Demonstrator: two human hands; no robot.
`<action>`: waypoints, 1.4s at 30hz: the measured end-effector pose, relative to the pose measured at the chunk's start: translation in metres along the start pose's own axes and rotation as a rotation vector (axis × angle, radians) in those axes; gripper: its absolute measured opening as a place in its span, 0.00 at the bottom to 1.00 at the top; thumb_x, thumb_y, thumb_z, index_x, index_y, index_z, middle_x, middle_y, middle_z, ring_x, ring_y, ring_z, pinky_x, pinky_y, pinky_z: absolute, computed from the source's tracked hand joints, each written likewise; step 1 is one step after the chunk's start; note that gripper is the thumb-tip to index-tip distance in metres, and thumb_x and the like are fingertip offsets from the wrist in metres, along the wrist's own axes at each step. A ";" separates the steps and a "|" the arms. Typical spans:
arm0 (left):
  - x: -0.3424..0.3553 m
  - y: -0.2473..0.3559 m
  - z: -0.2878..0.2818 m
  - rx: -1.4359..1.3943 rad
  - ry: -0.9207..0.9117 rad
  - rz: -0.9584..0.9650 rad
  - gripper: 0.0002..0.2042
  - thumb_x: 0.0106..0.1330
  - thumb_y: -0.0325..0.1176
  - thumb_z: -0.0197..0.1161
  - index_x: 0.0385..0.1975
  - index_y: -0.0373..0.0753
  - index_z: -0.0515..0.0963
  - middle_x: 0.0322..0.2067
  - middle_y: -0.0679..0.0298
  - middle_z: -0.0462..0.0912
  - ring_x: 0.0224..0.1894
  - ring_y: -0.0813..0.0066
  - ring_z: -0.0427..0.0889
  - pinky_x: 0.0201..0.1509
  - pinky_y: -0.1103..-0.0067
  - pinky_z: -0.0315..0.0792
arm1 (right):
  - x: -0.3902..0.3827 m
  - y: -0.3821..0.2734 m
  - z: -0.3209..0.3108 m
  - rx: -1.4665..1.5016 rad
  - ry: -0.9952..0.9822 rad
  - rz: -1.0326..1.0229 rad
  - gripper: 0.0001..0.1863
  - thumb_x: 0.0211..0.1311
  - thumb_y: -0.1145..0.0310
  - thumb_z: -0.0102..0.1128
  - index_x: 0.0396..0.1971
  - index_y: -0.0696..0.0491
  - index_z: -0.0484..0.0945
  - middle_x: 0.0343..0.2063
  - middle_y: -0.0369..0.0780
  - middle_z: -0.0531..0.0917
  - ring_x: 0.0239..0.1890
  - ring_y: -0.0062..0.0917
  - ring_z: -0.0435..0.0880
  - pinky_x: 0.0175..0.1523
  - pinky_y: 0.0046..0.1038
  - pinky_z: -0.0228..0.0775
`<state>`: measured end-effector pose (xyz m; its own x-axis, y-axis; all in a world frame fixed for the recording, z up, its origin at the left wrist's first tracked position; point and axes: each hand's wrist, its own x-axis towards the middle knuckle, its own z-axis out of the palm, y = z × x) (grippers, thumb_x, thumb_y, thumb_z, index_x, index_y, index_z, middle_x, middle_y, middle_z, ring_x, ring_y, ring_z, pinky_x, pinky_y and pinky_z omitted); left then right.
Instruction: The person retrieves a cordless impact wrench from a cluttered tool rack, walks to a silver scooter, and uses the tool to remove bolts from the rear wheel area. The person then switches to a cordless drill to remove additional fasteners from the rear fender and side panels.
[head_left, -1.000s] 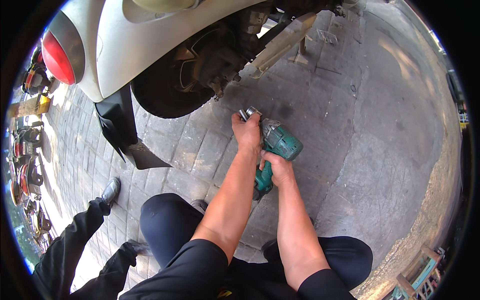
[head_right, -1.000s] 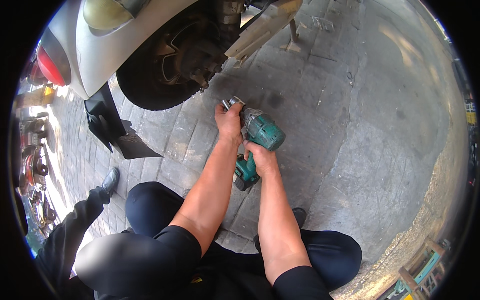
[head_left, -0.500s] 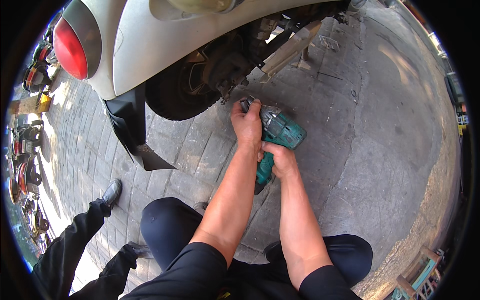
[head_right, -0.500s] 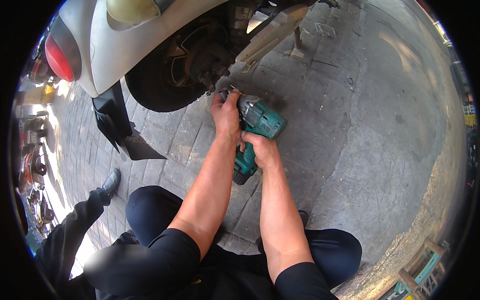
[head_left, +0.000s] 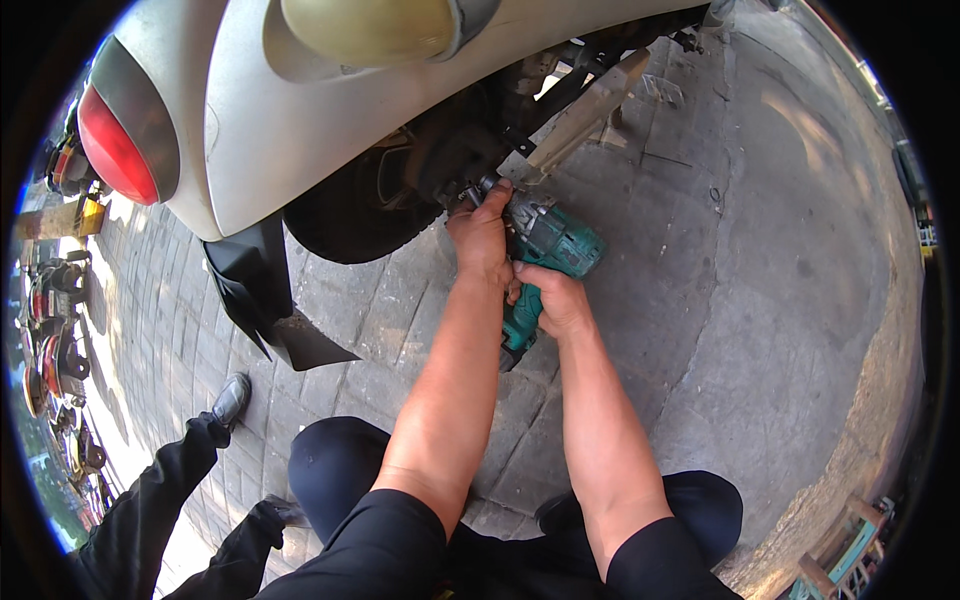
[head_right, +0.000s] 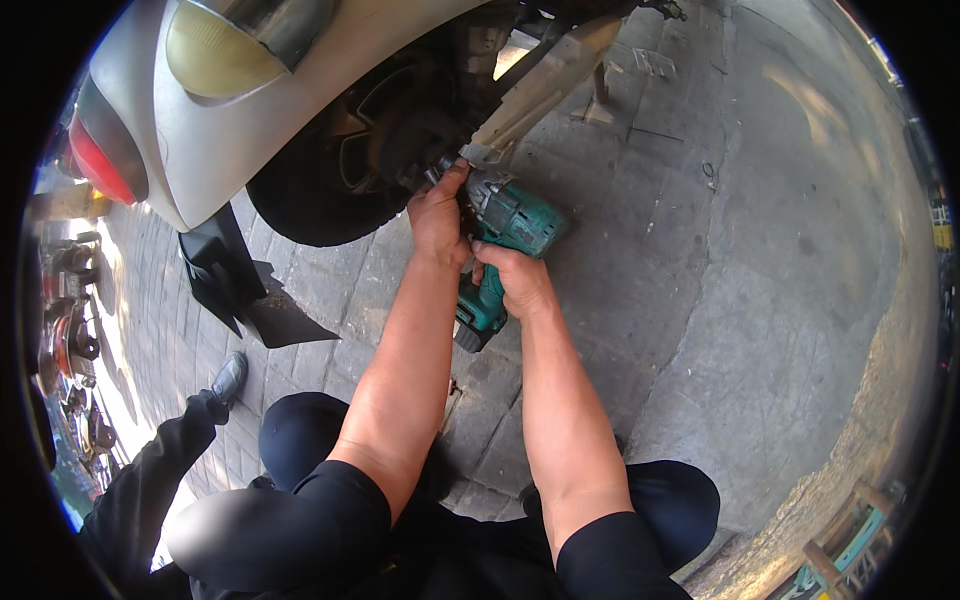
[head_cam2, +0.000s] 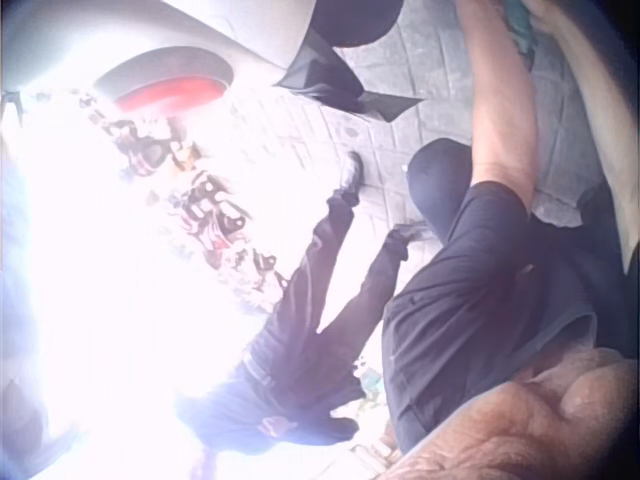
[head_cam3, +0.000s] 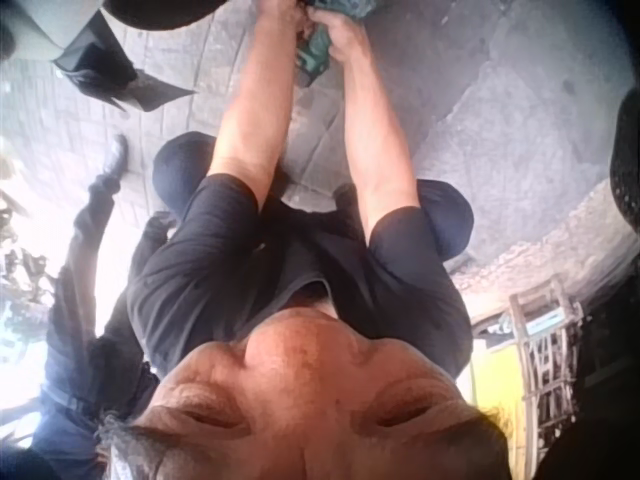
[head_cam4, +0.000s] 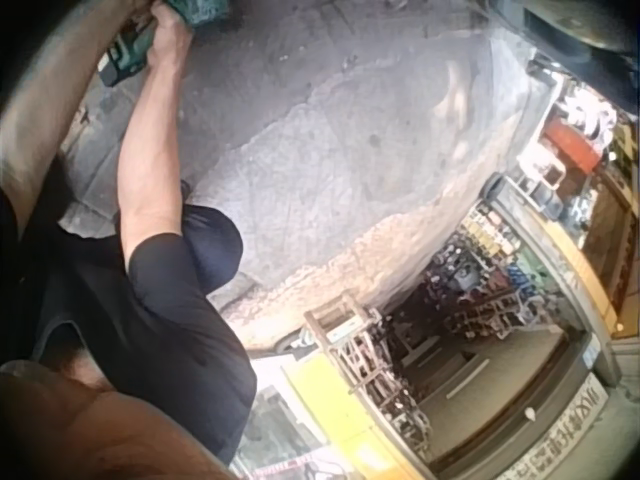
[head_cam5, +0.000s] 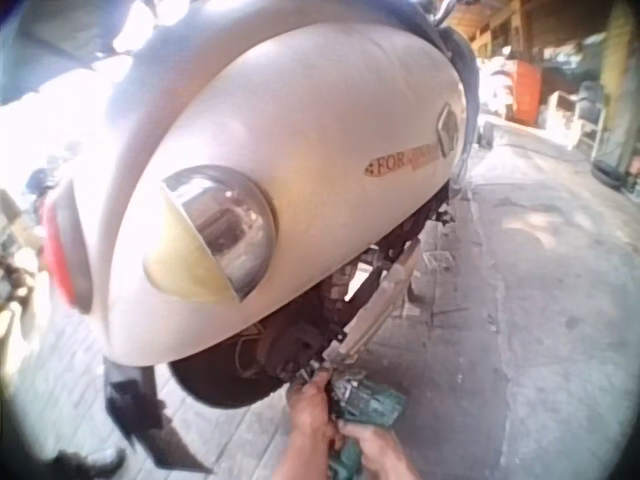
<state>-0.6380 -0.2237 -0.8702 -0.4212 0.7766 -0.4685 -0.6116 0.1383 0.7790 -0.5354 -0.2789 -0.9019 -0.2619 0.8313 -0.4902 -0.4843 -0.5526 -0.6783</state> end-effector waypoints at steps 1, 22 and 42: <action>0.001 0.001 -0.001 -0.029 -0.023 -0.010 0.09 0.60 0.30 0.68 0.37 0.36 0.79 0.30 0.64 0.82 0.29 0.73 0.79 0.35 0.75 0.74 | 0.001 0.000 0.001 0.001 -0.009 -0.025 0.04 0.53 0.76 0.63 0.30 0.56 0.80 0.23 0.36 0.81 0.20 0.24 0.77 0.29 0.26 0.70; 0.003 0.002 -0.003 0.026 -0.031 0.003 0.07 0.60 0.35 0.69 0.27 0.39 0.80 0.24 0.71 0.78 0.23 0.81 0.69 0.27 0.78 0.64 | -0.003 0.013 0.018 0.139 0.042 -0.012 0.05 0.55 0.72 0.60 0.31 0.56 0.80 0.18 0.38 0.78 0.17 0.26 0.75 0.25 0.29 0.69; -0.003 0.006 -0.009 0.054 -0.120 -0.145 0.05 0.65 0.31 0.63 0.38 0.40 0.77 0.33 0.68 0.78 0.36 0.74 0.75 0.39 0.73 0.72 | -0.004 0.014 0.012 0.132 0.049 -0.029 0.04 0.54 0.73 0.62 0.30 0.55 0.79 0.18 0.37 0.78 0.17 0.26 0.75 0.24 0.29 0.69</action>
<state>-0.6463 -0.2310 -0.8679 -0.2469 0.8132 -0.5270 -0.6217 0.2842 0.7298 -0.5508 -0.2890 -0.9032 -0.2063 0.8412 -0.4998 -0.5977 -0.5128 -0.6163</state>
